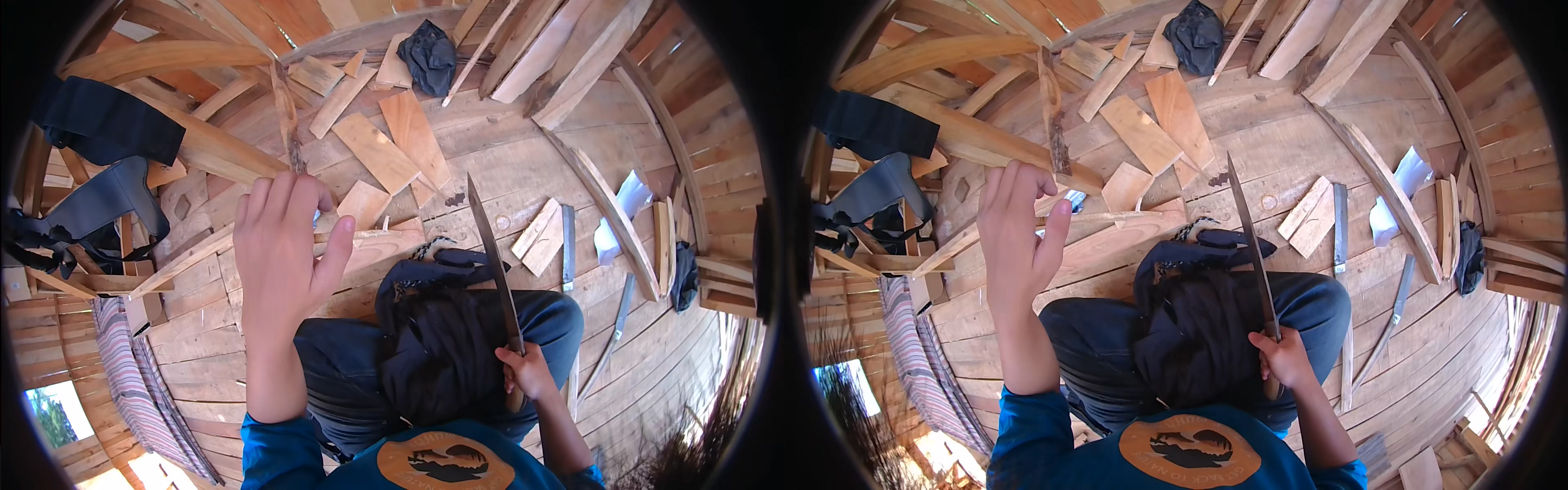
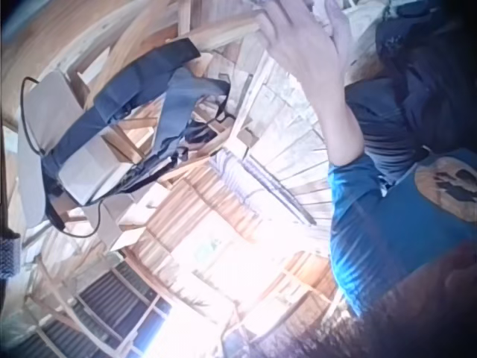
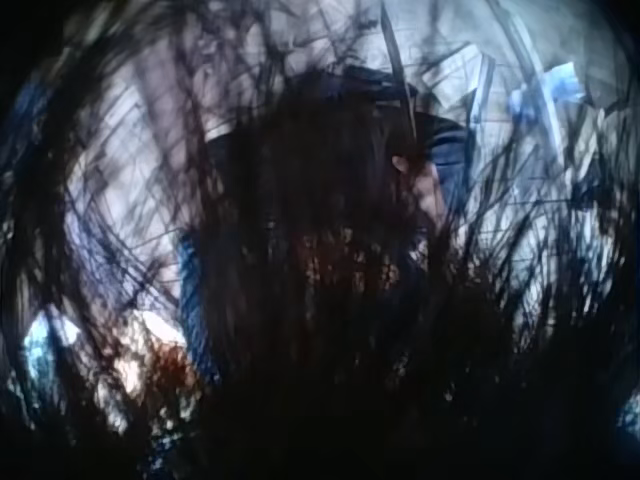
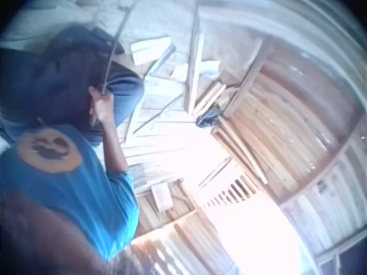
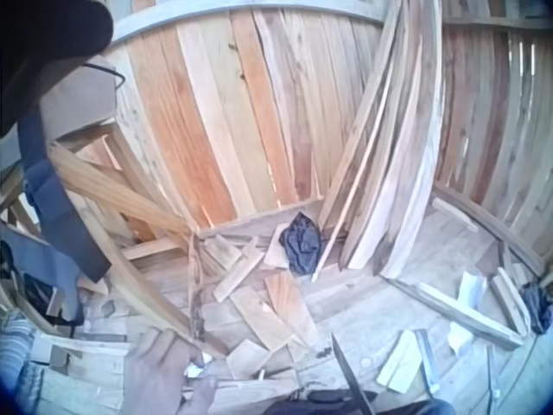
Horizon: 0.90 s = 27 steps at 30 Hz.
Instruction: The person saws a piece of wood by hand using a long blade, then holds the wood to inspect the cut.
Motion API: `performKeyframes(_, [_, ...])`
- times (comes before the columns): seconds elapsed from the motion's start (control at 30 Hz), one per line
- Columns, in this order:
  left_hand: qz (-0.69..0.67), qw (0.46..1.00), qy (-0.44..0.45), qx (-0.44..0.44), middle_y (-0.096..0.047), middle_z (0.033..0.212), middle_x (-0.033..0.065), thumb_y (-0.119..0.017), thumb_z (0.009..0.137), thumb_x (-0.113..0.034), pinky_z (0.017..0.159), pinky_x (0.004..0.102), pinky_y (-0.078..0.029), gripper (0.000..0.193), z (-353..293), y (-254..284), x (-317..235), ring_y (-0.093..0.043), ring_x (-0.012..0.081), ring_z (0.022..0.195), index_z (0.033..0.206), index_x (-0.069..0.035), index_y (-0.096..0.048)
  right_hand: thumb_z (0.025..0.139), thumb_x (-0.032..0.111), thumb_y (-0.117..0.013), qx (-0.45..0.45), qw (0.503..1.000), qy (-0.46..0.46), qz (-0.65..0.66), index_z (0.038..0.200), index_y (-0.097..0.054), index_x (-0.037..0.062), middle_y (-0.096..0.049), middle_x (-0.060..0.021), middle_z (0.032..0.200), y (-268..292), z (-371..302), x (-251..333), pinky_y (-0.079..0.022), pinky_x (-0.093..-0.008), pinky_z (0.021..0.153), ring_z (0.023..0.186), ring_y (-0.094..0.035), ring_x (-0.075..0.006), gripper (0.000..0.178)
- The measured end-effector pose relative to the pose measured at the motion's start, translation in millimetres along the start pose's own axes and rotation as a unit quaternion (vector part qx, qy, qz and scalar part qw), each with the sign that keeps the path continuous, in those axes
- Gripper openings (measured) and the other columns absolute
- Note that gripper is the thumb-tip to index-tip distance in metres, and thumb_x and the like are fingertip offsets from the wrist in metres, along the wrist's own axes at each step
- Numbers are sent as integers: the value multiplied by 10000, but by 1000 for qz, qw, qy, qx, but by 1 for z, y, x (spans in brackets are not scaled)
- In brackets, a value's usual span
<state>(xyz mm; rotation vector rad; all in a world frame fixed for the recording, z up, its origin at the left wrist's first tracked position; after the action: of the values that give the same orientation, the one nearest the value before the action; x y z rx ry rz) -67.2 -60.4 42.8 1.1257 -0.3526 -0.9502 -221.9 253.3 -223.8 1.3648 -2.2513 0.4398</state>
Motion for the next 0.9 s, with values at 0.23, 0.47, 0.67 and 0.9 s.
performKeyframes(0.23, [2, 999, -36, 4, -492, 678, 61, -632, 784, -236, 602, 363, -324, 222, -13, -1, -20, -472, 259, 655, 728, -61, -508, 876, 174, -678, 0, 996, 56, -64, 759, -529, 36, -489, -18, 521, -14, -14, 20, -394, -270, 397, 398, -498, -126, 235])
performKeyframes(0.47, [-14, 999, -39, 6, -474, 608, 47, -652, 764, -267, 546, 357, -315, 278, -36, 2, -34, -451, 245, 562, 643, -79, -485, 845, 111, -692, 148, 981, 92, -83, 709, -489, 61, -464, 9, 529, -72, -9, 34, -383, -264, 410, 418, -480, -91, 250])
performKeyframes(0.67, [-28, 999, -39, -4, -470, 590, 49, -669, 767, -275, 517, 349, -314, 312, -41, 2, -31, -449, 240, 539, 616, -80, -478, 850, 131, -687, 174, 956, 160, -171, 700, -505, 46, -493, -11, 529, -93, 19, 48, -397, -280, 411, 420, -504, -107, 251])
performKeyframes(0.9, [-24, 999, -38, -27, -449, 571, 15, -738, 699, -256, 486, 336, -338, 290, -42, 7, -15, -454, 223, 510, 614, -115, -499, 862, 170, -683, 152, 945, 172, -232, 716, -548, 16, -514, -44, 522, -91, 29, 74, -408, -297, 431, 424, -518, -132, 251])
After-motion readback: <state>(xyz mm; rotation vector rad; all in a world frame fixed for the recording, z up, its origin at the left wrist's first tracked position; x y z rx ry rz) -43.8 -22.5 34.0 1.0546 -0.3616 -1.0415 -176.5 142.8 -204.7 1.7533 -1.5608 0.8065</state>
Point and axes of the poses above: each hand's wrist, its own z-axis towards the middle knuckle, its own y-axis out of the back of the hand, x = y × z, the point moved 10 cm from there along z, towards the middle knuckle
